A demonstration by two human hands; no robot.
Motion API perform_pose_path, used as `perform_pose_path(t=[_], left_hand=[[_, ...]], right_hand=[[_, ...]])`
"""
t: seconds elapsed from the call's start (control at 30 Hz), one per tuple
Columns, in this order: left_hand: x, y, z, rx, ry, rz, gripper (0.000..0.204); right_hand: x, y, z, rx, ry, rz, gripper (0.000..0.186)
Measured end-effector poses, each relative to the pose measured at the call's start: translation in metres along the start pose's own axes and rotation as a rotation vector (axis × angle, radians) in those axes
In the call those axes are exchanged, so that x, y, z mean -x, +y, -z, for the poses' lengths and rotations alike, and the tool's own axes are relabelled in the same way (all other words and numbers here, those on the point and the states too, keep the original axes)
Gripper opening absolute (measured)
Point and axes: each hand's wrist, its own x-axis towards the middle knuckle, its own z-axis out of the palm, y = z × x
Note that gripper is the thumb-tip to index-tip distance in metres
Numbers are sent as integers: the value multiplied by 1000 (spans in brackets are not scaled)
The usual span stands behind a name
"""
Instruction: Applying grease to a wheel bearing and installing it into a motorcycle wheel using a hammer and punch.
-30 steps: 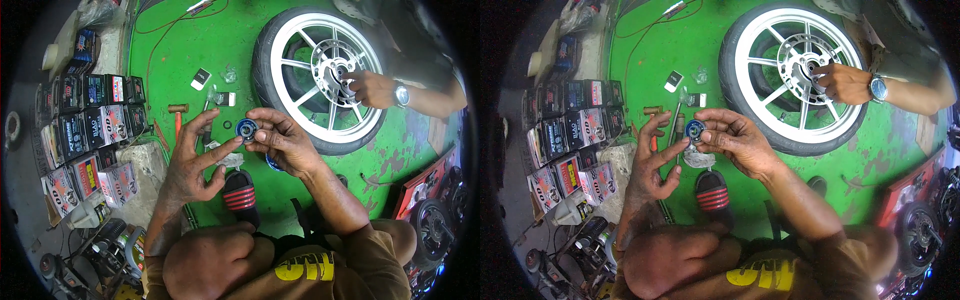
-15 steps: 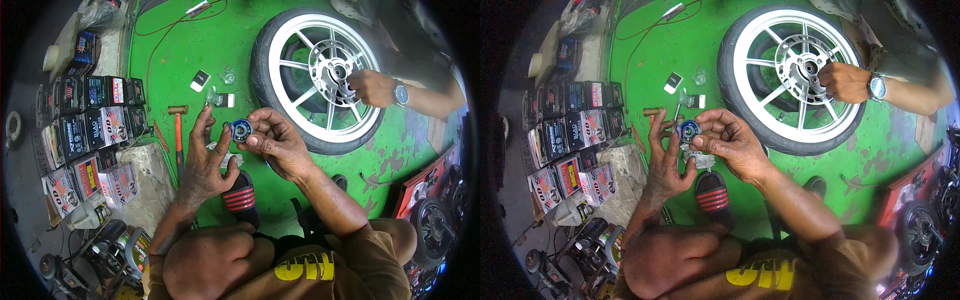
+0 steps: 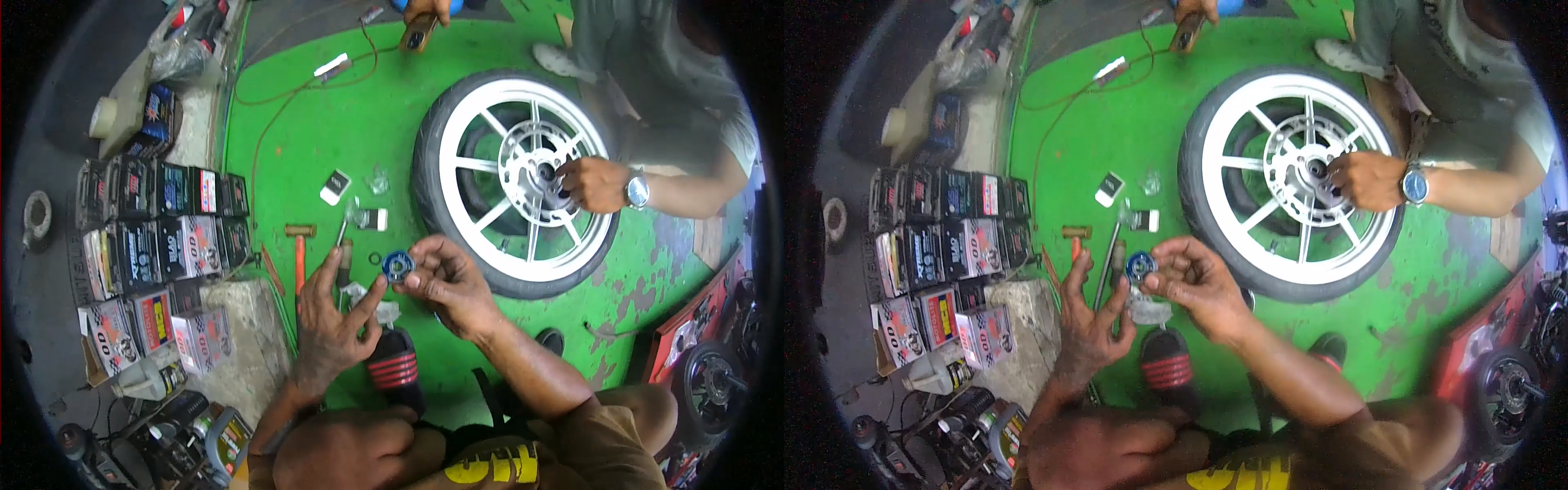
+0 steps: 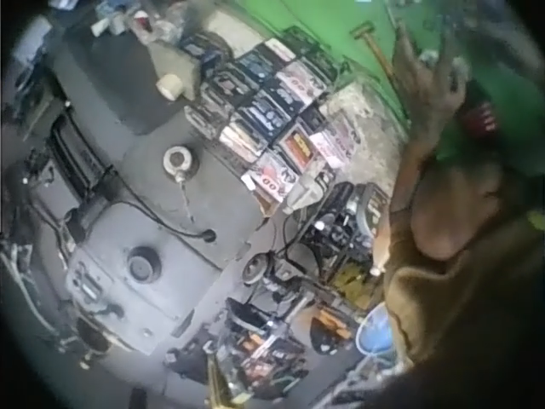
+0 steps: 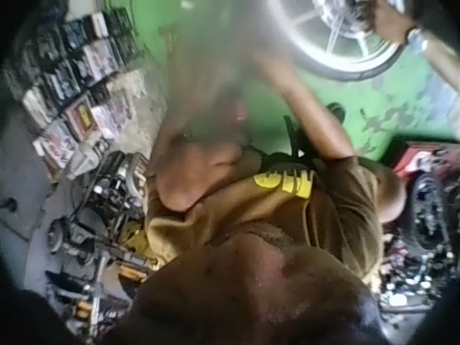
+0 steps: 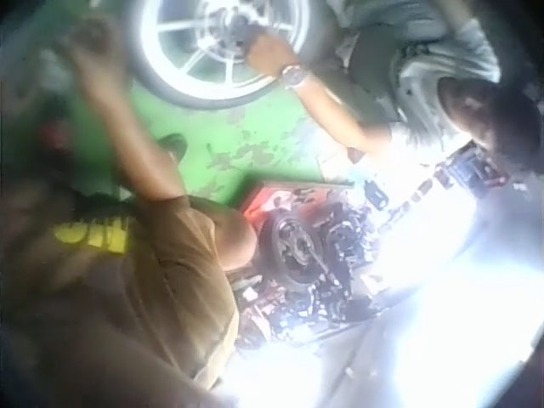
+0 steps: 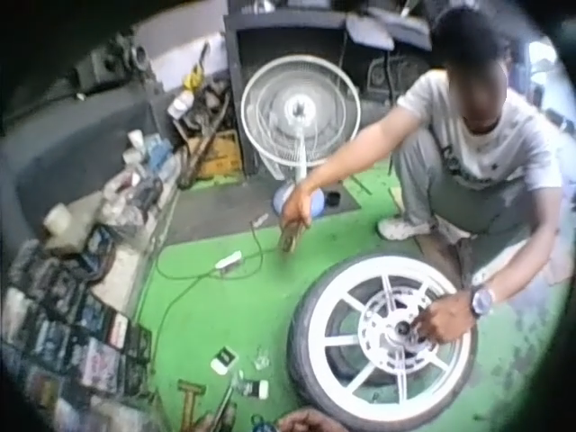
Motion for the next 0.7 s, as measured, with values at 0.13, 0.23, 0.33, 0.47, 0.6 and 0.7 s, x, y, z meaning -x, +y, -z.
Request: perform_pose_path(t=[0.13, 0.23, 0.33, 0.47, 0.6, 0.7], left_hand=[[-2, 3, 15, -75, -103, 4, 69], [-9, 3, 19, 159, -69, 103, 70], [-16, 0, 14, 395, 24, 173, 72], [-23, 1, 12, 346, -60, 135, 72], [-19, 4, 9, 326, -108, 113, 71], [-13, 5, 9, 328, -128, 94, 70]], right_hand=[[-3, -2, 1, -21, 5, 28, 31], [-5, -5, 0, -17, -48, 49, 32], [-6, -6, -3, -14, -38, 26, 32], [-5, -1, -5, 0, -37, 31, 31], [-4, -2, -6, -33, 5, 40, 31], [-3, -4, -7, -41, 20, 27, 30]])
